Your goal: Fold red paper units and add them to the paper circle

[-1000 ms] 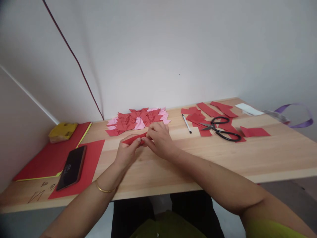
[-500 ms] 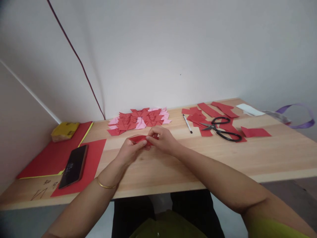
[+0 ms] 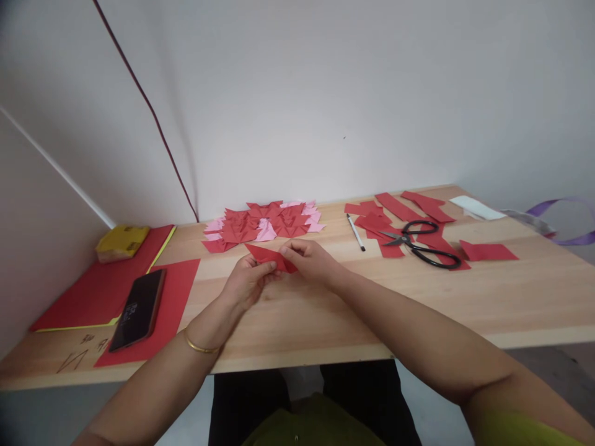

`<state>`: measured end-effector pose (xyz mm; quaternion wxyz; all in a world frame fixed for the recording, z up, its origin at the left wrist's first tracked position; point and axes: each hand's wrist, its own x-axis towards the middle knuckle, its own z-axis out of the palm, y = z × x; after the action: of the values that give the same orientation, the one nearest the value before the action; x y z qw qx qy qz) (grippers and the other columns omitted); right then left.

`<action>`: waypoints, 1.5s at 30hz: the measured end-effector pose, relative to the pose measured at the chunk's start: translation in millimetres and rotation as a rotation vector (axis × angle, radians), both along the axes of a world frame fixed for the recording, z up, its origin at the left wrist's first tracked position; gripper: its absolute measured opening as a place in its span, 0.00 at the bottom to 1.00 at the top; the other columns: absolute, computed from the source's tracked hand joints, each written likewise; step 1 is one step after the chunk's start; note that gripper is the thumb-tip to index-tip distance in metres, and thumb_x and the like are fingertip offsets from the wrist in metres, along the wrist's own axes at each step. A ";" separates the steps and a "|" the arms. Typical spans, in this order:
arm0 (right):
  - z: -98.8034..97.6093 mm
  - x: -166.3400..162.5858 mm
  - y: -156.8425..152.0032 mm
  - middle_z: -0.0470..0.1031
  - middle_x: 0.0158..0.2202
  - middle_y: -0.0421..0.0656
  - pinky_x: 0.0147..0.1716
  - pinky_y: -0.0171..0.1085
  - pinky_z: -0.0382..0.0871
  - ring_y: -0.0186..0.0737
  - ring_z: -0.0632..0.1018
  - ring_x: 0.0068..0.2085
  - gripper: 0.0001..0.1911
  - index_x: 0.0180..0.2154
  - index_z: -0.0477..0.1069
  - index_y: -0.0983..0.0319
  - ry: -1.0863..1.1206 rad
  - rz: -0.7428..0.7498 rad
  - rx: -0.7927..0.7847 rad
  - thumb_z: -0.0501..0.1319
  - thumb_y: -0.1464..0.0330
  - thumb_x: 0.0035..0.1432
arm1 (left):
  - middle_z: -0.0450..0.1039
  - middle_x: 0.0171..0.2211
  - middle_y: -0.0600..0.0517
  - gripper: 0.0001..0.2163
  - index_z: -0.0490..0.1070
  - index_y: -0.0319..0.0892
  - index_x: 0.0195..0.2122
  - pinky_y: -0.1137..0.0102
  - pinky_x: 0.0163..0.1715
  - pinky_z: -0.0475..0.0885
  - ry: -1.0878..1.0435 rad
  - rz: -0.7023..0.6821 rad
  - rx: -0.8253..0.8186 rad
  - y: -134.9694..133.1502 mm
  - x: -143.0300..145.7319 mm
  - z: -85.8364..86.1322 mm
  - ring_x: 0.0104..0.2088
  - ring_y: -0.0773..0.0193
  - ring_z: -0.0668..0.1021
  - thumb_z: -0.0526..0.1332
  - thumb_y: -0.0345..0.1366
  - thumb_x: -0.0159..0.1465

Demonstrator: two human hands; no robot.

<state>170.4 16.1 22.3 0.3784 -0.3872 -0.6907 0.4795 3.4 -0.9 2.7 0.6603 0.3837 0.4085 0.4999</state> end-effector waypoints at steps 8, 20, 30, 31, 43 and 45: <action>-1.3 -2.2 0.6 0.71 0.27 0.40 0.29 0.33 0.61 0.33 0.69 0.28 0.10 0.31 0.71 0.63 -0.043 -0.002 0.116 0.59 0.62 0.54 | 0.76 0.27 0.50 0.12 0.73 0.34 0.31 0.72 0.29 0.70 -0.006 -0.009 0.041 -0.6 2.0 0.4 0.26 0.68 0.75 0.70 0.32 0.47; -7.6 -2.2 3.8 0.71 0.26 0.39 0.26 0.32 0.62 0.32 0.69 0.27 0.13 0.31 0.71 0.63 0.096 0.001 -0.023 0.61 0.59 0.53 | 0.75 0.28 0.50 0.14 0.74 0.36 0.35 0.72 0.30 0.70 0.004 -0.039 0.009 -0.4 0.0 -0.2 0.26 0.69 0.74 0.70 0.33 0.46; -3.0 -2.2 3.1 0.72 0.25 0.39 0.26 0.32 0.61 0.32 0.69 0.26 0.14 0.30 0.70 0.63 0.094 0.033 -0.039 0.60 0.58 0.54 | 0.74 0.26 0.51 0.13 0.75 0.36 0.33 0.74 0.27 0.68 0.067 -0.006 0.087 -0.5 0.3 2.5 0.24 0.71 0.73 0.70 0.34 0.47; -2.1 -0.9 3.2 0.71 0.25 0.39 0.26 0.32 0.60 0.32 0.69 0.26 0.14 0.30 0.70 0.63 0.089 0.027 -0.037 0.60 0.58 0.54 | 0.75 0.26 0.51 0.13 0.75 0.36 0.34 0.73 0.28 0.68 0.049 -0.016 0.089 -0.4 -0.8 2.5 0.25 0.70 0.73 0.69 0.35 0.48; 0.7 5.7 6.1 0.66 0.23 0.36 0.24 0.31 0.56 0.30 0.65 0.25 0.14 0.28 0.69 0.63 -0.078 0.123 -0.053 0.63 0.58 0.49 | 0.72 0.22 0.52 0.11 0.75 0.36 0.32 0.75 0.26 0.64 0.280 0.033 0.219 1.7 -7.2 -0.9 0.23 0.70 0.71 0.67 0.39 0.52; 2.3 5.8 4.9 0.66 0.23 0.36 0.24 0.31 0.56 0.30 0.65 0.25 0.14 0.29 0.70 0.63 -0.112 0.110 -0.016 0.64 0.58 0.48 | 0.73 0.23 0.52 0.11 0.75 0.37 0.32 0.74 0.26 0.64 0.294 0.046 0.227 1.5 -7.3 -1.3 0.23 0.70 0.71 0.66 0.39 0.52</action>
<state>176.2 21.0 24.6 0.3092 -0.3778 -0.7271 0.4827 -3.9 0.5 1.4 0.5346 0.5151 0.4502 0.4962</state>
